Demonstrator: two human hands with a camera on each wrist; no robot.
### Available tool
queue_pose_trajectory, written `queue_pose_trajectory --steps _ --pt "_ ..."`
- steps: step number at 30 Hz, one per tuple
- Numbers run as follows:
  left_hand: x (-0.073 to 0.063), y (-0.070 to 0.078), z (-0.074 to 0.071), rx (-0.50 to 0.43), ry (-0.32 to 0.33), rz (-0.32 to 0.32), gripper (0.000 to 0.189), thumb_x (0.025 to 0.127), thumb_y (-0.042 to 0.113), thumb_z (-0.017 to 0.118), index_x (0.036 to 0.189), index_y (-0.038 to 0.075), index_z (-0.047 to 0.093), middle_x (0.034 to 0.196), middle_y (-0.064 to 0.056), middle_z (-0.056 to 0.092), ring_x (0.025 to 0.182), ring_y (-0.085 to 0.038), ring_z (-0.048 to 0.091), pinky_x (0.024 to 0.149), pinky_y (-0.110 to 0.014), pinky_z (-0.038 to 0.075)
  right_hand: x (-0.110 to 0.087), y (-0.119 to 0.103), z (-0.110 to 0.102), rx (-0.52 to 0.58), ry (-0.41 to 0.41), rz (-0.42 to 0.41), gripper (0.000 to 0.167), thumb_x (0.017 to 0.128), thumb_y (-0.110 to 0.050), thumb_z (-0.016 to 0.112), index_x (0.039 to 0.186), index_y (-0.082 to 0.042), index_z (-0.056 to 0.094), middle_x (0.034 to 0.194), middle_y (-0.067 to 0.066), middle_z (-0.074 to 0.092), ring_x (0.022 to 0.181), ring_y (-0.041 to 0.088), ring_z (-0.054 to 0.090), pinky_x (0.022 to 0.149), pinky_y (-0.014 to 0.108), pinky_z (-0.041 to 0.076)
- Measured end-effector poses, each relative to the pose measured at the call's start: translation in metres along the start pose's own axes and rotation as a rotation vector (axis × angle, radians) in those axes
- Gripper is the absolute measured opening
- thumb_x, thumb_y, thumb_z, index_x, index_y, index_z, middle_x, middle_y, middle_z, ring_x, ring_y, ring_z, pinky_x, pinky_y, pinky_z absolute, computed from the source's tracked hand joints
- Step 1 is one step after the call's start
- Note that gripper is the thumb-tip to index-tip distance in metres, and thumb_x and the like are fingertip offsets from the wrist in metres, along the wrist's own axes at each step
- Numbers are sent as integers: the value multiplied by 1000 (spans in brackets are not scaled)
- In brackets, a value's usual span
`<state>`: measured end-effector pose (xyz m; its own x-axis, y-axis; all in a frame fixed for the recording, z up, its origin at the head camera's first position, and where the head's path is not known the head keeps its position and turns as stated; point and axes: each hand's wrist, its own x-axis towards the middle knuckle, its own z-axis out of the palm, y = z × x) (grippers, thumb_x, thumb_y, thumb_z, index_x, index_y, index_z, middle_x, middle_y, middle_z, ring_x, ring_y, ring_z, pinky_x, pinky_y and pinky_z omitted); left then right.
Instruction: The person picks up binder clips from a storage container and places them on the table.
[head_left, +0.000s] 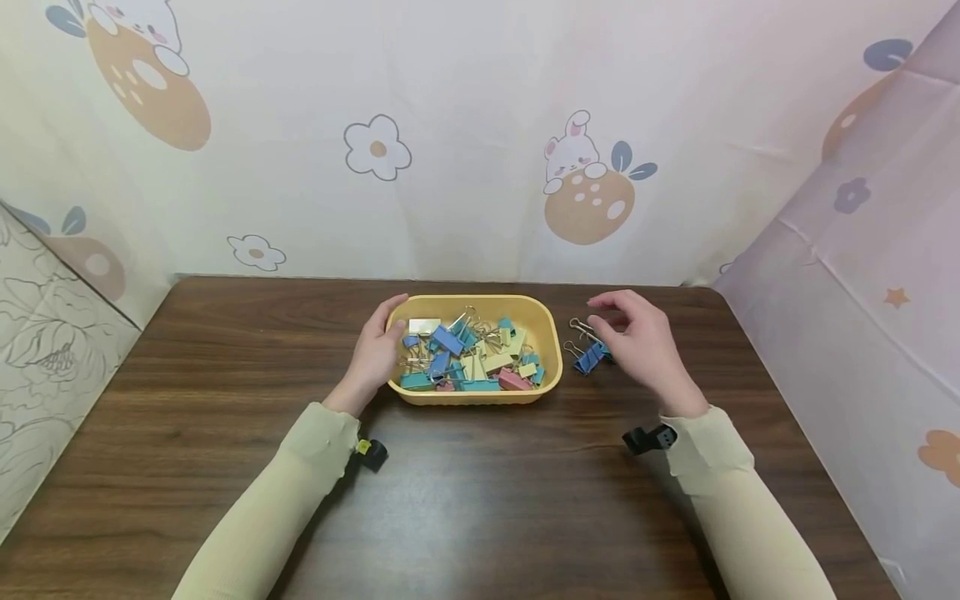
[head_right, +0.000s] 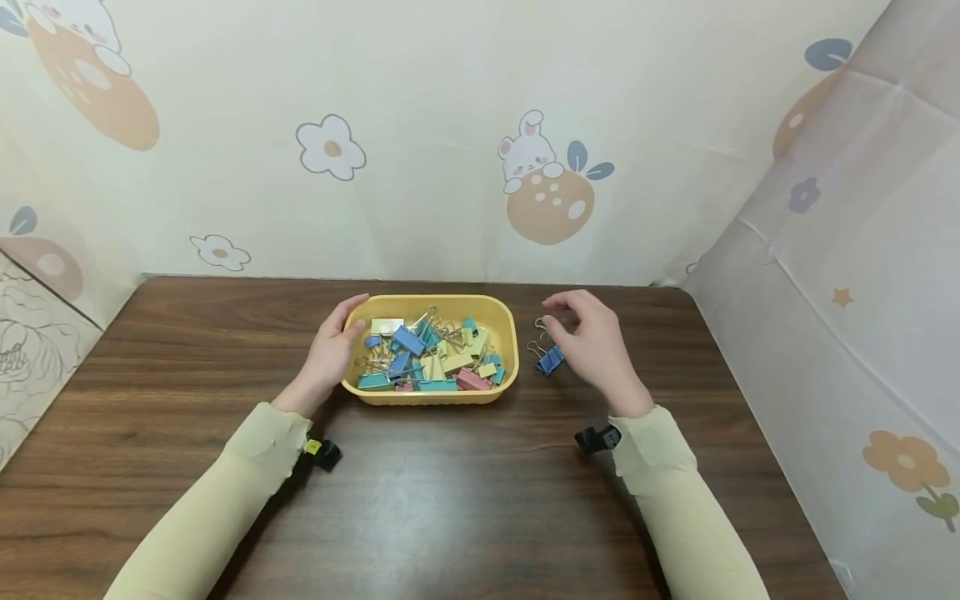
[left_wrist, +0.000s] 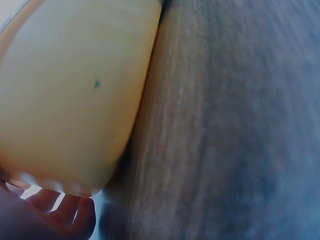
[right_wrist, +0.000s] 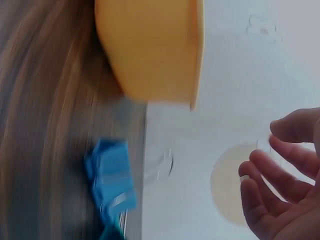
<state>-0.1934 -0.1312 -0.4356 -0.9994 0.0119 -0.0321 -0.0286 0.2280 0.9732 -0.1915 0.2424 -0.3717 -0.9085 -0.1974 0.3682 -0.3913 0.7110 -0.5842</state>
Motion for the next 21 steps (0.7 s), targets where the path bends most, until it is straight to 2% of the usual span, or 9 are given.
queue_pose_trajectory --steps 3,6,10,14,16,17,21 --pt "0 0 0 -4 -1 -5 44 108 15 37 152 18 38 155 -8 38 137 -25 38 115 -47 26 1 -12 10 44 -11 -50 21 92 -6 69 113 -4 67 110 10 66 94 26 65 79 44 54" --pt "0 1 0 -3 -2 -8 44 108 15 38 152 20 39 155 -7 37 138 -25 38 115 -48 26 0 -21 23 76 -68 -101 22 91 -6 71 112 -4 68 108 11 67 88 23 65 76 43 54" --pt "-1 2 0 3 0 -13 44 108 16 37 152 22 39 156 -6 37 137 -24 37 115 -48 26 0 -30 45 93 -214 -156 21 89 -8 74 110 -6 69 106 9 68 89 20 64 79 42 55" --pt "-1 2 1 -15 -1 -12 44 108 15 38 152 20 39 152 -8 40 118 -33 48 103 -49 36 4 -39 64 95 -400 -198 19 88 -11 77 106 -9 72 102 4 70 93 19 65 81 42 54" --pt "0 2 1 -18 3 -8 44 108 16 38 152 20 39 152 -7 41 117 -32 48 102 -48 37 7 -43 71 89 -474 -204 20 87 -14 79 105 -10 72 101 1 70 94 17 64 82 42 53" --pt "0 1 2 -21 5 -9 44 108 16 38 152 20 39 151 -7 41 118 -32 48 102 -48 37 8 -44 75 81 -501 -206 21 86 -16 79 106 -11 72 101 -1 70 94 16 64 83 40 53" --pt "0 0 2 -7 8 -7 44 108 15 38 152 20 40 155 -6 38 136 -23 38 114 -48 27 13 -50 85 25 -579 -238 25 85 -21 81 108 -14 73 101 -4 70 93 12 63 83 34 52"
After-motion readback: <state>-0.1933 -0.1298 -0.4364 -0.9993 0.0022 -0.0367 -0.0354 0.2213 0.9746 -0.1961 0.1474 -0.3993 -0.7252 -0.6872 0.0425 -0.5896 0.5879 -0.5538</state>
